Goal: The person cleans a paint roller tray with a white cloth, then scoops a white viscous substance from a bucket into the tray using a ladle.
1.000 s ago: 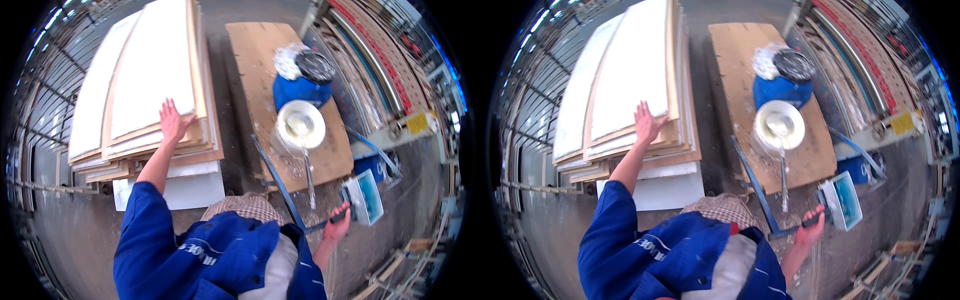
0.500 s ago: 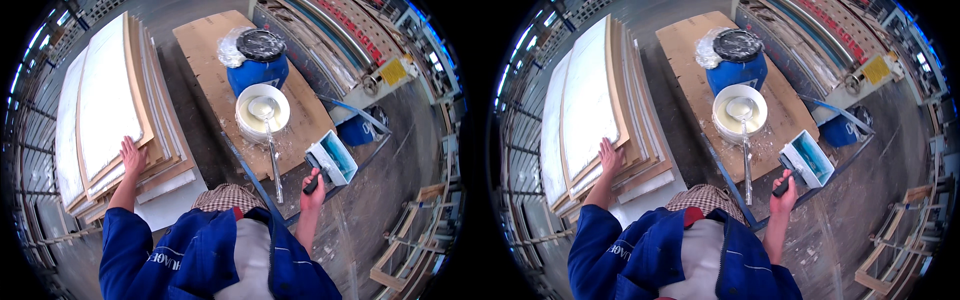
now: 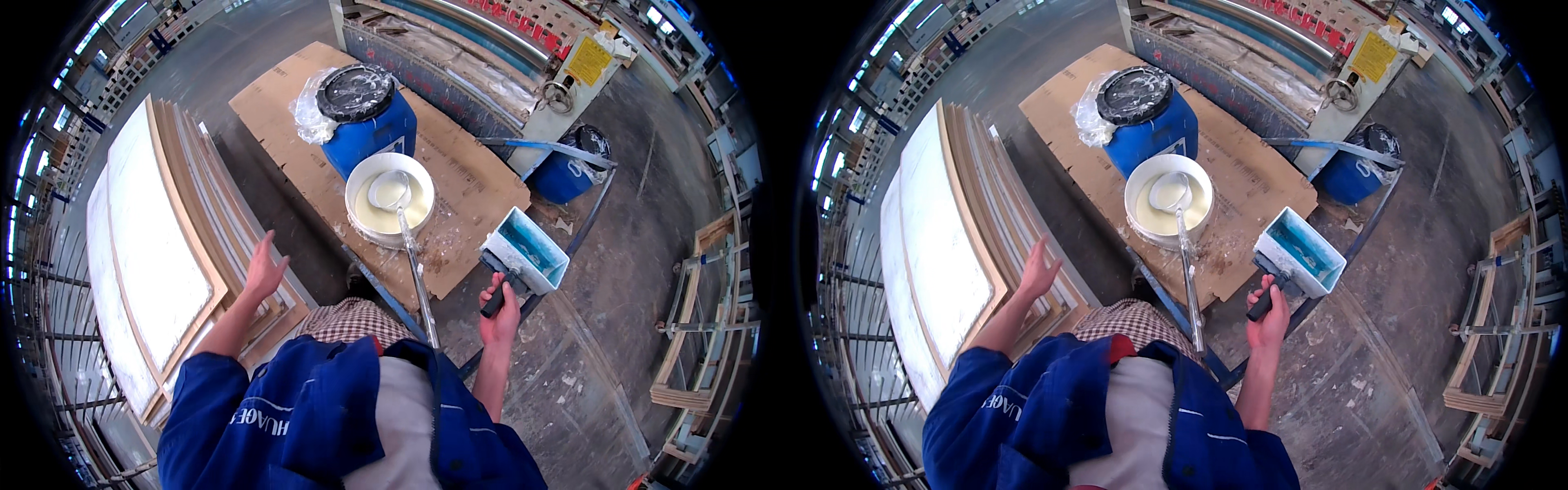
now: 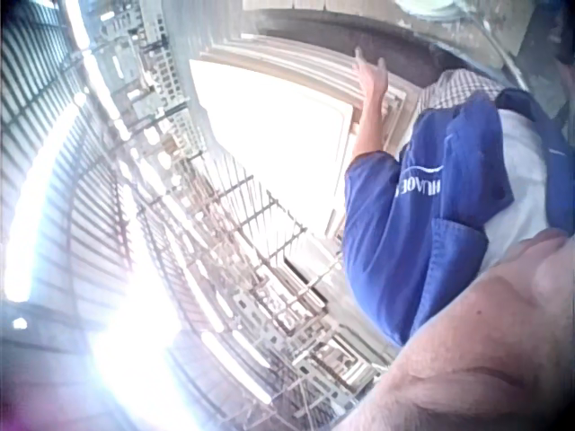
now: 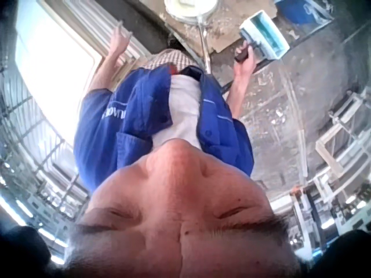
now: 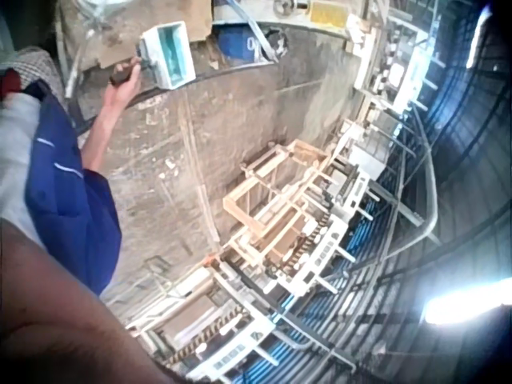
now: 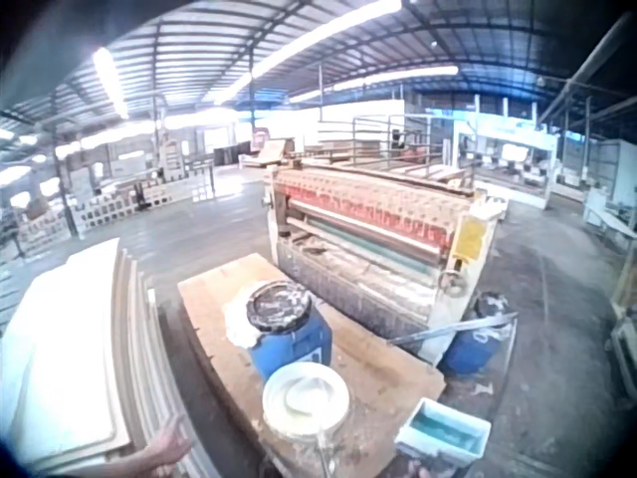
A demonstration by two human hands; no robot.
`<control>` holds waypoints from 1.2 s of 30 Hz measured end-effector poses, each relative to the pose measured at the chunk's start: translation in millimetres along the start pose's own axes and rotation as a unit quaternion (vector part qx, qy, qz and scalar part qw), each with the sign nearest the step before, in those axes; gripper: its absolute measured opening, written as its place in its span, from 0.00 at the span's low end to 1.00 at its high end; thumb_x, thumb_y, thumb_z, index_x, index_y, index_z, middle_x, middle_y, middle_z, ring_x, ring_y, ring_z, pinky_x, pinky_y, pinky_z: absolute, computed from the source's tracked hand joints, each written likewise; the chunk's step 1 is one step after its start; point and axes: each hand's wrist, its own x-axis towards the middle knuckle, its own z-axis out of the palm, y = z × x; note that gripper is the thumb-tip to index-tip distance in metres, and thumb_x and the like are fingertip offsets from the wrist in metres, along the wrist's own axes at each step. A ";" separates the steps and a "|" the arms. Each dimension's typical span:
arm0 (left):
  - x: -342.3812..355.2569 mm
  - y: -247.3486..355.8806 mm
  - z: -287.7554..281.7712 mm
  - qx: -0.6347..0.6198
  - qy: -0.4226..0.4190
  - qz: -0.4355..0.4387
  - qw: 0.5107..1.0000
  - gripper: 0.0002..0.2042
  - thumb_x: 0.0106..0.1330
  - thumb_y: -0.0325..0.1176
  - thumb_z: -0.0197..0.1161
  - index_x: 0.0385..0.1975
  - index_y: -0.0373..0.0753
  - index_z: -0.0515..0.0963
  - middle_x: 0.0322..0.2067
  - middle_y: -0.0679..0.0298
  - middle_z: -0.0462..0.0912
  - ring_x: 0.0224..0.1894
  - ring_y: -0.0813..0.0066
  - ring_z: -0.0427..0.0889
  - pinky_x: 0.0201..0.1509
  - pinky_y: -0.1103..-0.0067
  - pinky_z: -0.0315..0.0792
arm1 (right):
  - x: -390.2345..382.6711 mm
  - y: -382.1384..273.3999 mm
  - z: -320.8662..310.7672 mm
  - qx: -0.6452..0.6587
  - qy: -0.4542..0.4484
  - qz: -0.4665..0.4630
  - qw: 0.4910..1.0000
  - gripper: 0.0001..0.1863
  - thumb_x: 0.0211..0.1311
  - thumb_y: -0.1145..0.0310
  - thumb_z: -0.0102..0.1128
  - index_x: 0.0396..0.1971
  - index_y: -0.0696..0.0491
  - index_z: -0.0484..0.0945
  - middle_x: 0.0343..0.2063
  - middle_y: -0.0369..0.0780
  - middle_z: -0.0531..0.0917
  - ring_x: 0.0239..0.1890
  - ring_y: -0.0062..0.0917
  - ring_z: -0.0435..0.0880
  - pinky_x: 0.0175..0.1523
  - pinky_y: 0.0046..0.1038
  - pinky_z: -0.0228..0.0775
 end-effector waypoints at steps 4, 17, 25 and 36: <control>94.7 33.0 26.2 -0.163 -0.125 0.019 0.978 0.27 0.65 0.39 0.65 0.62 0.35 0.70 0.50 0.48 0.82 0.50 0.59 0.84 0.57 0.69 0.77 | -0.9 -3.1 15.0 -0.008 0.010 -0.006 1.000 0.17 0.73 0.69 0.52 0.55 0.62 0.73 0.51 0.44 0.80 0.36 0.21 0.78 0.40 0.26 0.71; 458.7 56.4 53.7 -0.273 -0.073 -0.015 0.959 0.27 0.65 0.43 0.63 0.51 0.23 0.70 0.31 0.44 0.85 0.24 0.60 0.88 0.38 0.70 0.82 | -37.7 30.9 160.4 -0.039 0.117 -0.136 0.983 0.21 0.72 0.68 0.52 0.60 0.63 0.68 0.53 0.47 0.78 0.36 0.22 0.78 0.37 0.23 0.72; 556.1 35.0 77.8 -0.140 -0.140 -0.078 0.977 0.37 0.62 0.55 0.63 0.54 0.23 0.63 0.36 0.43 0.85 0.36 0.53 0.88 0.50 0.66 0.79 | -19.8 90.0 233.0 0.006 0.136 -0.122 0.983 0.22 0.73 0.69 0.51 0.62 0.64 0.64 0.52 0.49 0.77 0.36 0.22 0.78 0.37 0.22 0.73; 597.1 8.9 69.4 -0.200 -0.053 -0.046 0.977 0.36 0.59 0.55 0.63 0.50 0.21 0.70 0.43 0.36 0.82 0.51 0.42 0.81 0.53 0.61 0.76 | 12.1 108.9 259.5 0.014 0.131 -0.114 0.985 0.21 0.74 0.68 0.51 0.61 0.64 0.66 0.52 0.49 0.78 0.36 0.23 0.78 0.38 0.23 0.73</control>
